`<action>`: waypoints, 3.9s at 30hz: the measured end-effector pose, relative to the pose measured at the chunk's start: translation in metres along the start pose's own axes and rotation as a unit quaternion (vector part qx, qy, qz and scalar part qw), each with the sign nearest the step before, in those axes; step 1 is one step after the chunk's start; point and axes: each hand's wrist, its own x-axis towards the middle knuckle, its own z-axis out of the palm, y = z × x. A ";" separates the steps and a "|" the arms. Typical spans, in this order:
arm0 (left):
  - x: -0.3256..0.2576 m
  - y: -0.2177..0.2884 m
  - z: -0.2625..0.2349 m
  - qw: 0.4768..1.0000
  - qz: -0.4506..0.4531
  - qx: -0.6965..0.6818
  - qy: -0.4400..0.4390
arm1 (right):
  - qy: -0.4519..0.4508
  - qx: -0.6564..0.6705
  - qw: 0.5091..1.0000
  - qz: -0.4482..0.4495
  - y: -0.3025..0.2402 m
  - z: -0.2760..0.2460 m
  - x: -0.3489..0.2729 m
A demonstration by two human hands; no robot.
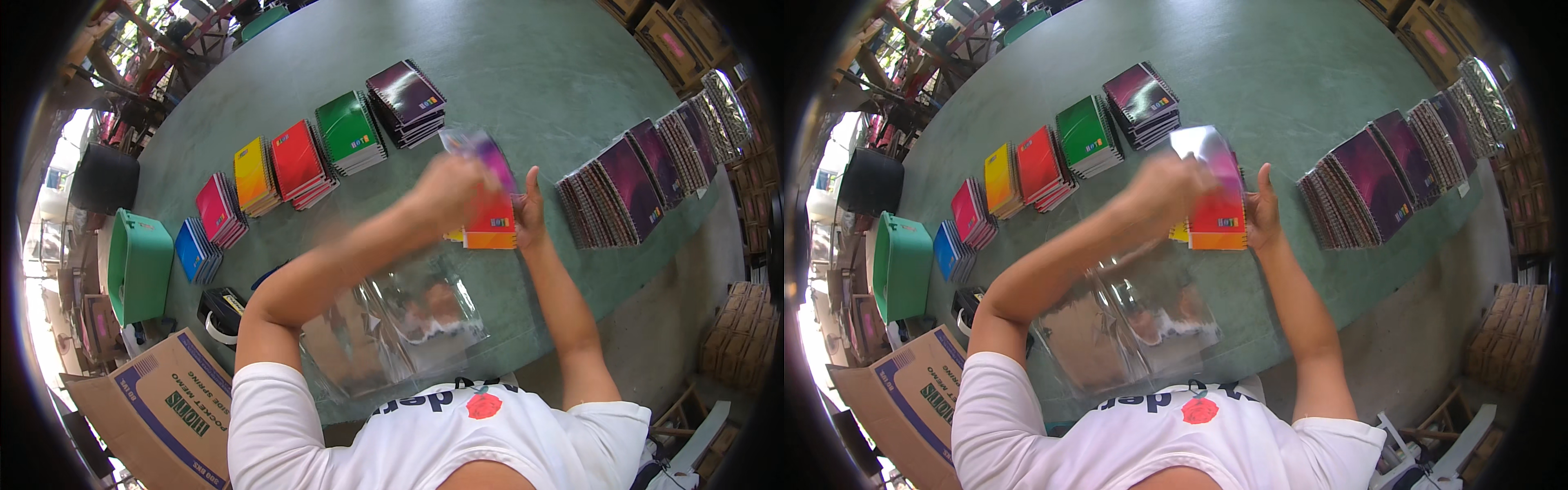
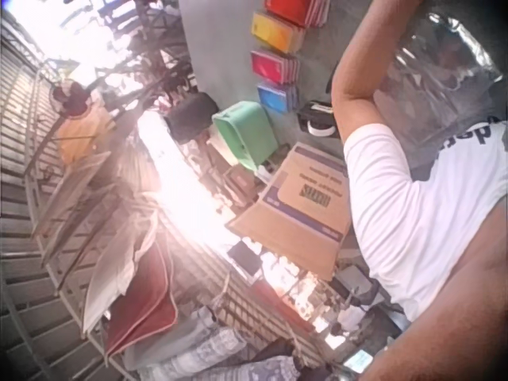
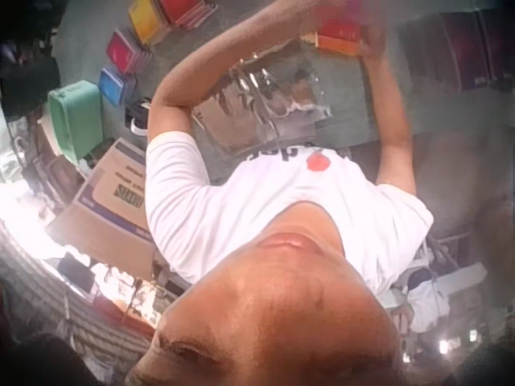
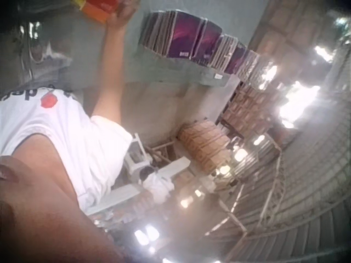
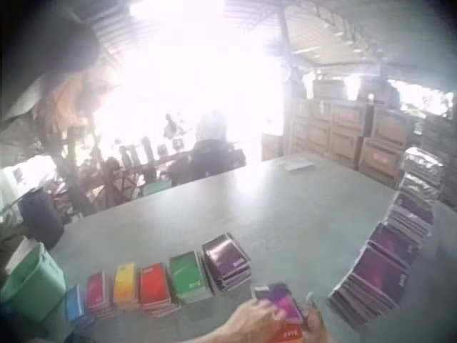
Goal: The person picks up notebooks of different colors from a table, stacks them, places them into a clear plastic bag, and then seals the bag with tape.
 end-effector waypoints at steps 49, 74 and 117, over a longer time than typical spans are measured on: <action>-0.290 0.173 0.036 0.754 -0.503 -0.328 0.268 | -0.267 -0.532 0.767 -0.239 0.226 0.040 -0.053; -0.276 0.164 0.010 0.728 -0.491 -0.467 0.099 | -0.158 -0.712 0.679 -0.084 0.188 0.042 -0.077; -0.166 0.228 0.105 0.846 -0.446 -0.180 0.232 | -0.025 -0.650 0.728 0.217 0.062 -0.022 -0.101</action>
